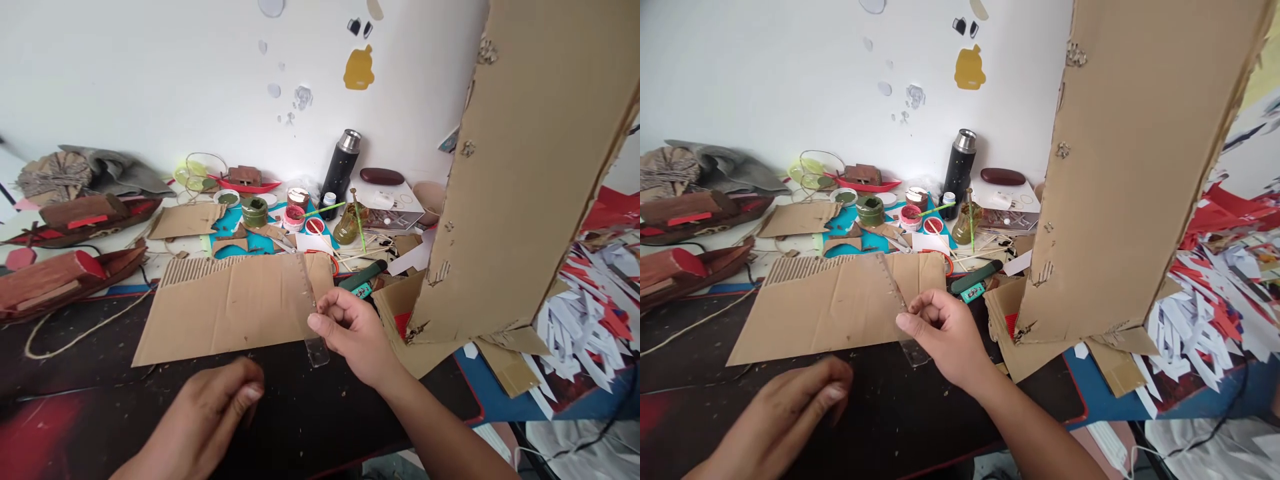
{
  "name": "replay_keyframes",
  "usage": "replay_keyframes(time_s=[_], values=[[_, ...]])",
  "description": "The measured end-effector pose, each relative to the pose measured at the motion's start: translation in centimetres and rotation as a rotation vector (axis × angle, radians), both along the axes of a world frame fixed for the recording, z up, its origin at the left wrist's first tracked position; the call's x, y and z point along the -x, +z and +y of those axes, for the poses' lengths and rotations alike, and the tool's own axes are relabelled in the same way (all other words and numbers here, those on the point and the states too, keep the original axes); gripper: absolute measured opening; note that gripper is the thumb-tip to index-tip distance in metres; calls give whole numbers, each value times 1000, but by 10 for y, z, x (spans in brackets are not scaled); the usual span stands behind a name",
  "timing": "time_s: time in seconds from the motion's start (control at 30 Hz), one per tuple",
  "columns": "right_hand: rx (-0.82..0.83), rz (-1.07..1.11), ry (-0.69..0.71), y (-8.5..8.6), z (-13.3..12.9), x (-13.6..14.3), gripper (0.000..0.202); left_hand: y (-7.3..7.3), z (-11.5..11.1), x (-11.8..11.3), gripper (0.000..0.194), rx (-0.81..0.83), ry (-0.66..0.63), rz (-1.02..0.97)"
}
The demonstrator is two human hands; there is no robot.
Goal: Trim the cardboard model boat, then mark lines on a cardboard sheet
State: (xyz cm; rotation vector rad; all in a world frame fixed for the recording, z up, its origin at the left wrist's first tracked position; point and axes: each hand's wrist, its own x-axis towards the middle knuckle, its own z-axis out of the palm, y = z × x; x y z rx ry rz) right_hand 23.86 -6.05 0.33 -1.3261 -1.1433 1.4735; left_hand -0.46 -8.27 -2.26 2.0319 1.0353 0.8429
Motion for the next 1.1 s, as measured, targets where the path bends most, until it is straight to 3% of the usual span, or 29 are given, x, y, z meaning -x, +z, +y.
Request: replay_keyframes(time_s=[0.17, 0.3, 0.43, 0.5, 0.53, 0.57, 0.6, 0.67, 0.77, 0.93, 1.0, 1.1], values=[[-70, -105, 6, 10, 3, 0, 33, -5, -18, -45, 38, -269, -268, 122], [-136, -214, -9, 12, 10, -3, 31, -20, -37, -82, 33, -360, -478, 312], [-169, -279, -2, 15, 18, -2, 30, -38, -57, -129, 33, -387, -596, 329], [-177, -315, 22, 16, 20, 1, 29, -40, -63, -146, 29, -419, -698, 273], [-186, -333, 32, 17, 20, 3, 29, -39, -63, -150, 18, -443, -755, 215], [-195, -349, 42, 17, 19, 5, 28, -36, -62, -151, 28, -465, -775, 170], [-203, -359, 49, 16, 18, 6, 28, -34, -59, -146, 40, -476, -769, 130], [-201, -352, 53, 13, 17, 6, 29, -29, -49, -125, 36, -440, -651, 30], [-155, -303, 32, 4, 15, -1, 32, -27, -28, -68, 20, -361, -349, 51], [-53, -286, 65, -13, 8, -8, 33, -33, -5, 25, 28, -376, 38, 196], [-36, -311, 125, -16, 3, -2, 31, -37, -3, 42, 35, -479, 91, 329], [-35, -376, 218, -17, -7, 9, 26, -40, -5, 49, 32, -527, 33, 381]])
